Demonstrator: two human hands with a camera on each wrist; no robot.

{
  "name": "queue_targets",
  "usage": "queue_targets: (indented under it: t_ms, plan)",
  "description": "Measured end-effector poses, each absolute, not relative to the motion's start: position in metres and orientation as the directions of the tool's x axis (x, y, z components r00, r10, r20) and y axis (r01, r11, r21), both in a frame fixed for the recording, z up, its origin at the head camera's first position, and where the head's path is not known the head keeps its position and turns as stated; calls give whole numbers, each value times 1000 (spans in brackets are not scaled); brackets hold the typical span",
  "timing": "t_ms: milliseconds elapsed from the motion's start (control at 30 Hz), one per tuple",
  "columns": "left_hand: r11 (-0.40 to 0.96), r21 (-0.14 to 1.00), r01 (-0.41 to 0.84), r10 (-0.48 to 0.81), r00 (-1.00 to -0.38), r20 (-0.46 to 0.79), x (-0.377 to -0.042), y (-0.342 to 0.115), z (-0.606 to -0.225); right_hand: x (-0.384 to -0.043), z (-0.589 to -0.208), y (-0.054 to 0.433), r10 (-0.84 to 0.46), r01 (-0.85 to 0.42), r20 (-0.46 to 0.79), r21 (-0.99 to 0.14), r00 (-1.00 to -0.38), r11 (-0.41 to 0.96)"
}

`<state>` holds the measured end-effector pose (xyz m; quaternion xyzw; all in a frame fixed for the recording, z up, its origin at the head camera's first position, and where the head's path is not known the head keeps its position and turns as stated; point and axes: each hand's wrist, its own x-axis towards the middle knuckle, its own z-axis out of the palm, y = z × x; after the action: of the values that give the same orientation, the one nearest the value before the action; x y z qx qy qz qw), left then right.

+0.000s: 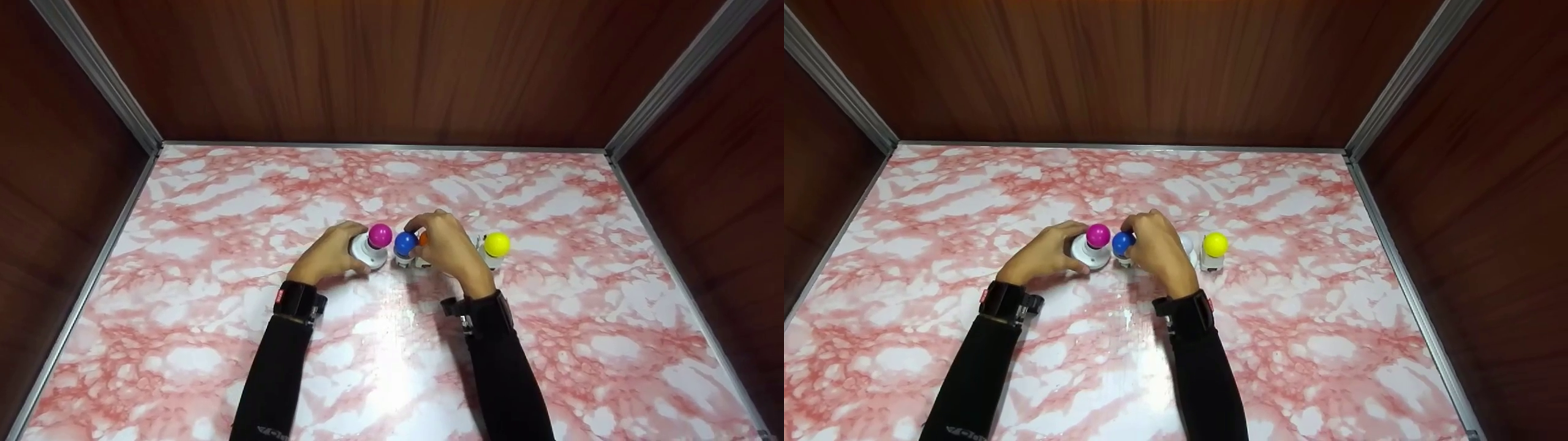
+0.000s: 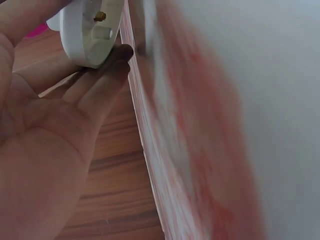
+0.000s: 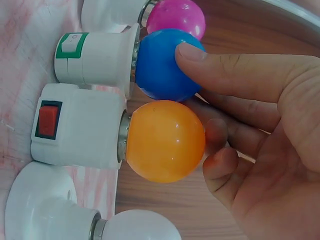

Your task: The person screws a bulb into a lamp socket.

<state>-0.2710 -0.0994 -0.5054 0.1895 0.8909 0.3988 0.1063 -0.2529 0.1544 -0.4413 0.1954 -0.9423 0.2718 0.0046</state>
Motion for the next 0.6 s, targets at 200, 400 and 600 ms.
queue_targets:
  t_ms: [200,400,600]
  plan:
    - [638,727,252,410,-911,-45,-269,-97,-505,-253,-443,155,-375,-373,108,-523,-921,766]
    - [682,704,198,373,-922,-101,-267,-94,-505,-254,-444,156,-364,-360,103,-534,-926,765]
    - [703,683,200,370,-922,-112,-268,-92,-506,-253,-443,156,-371,-364,98,-529,-924,767]
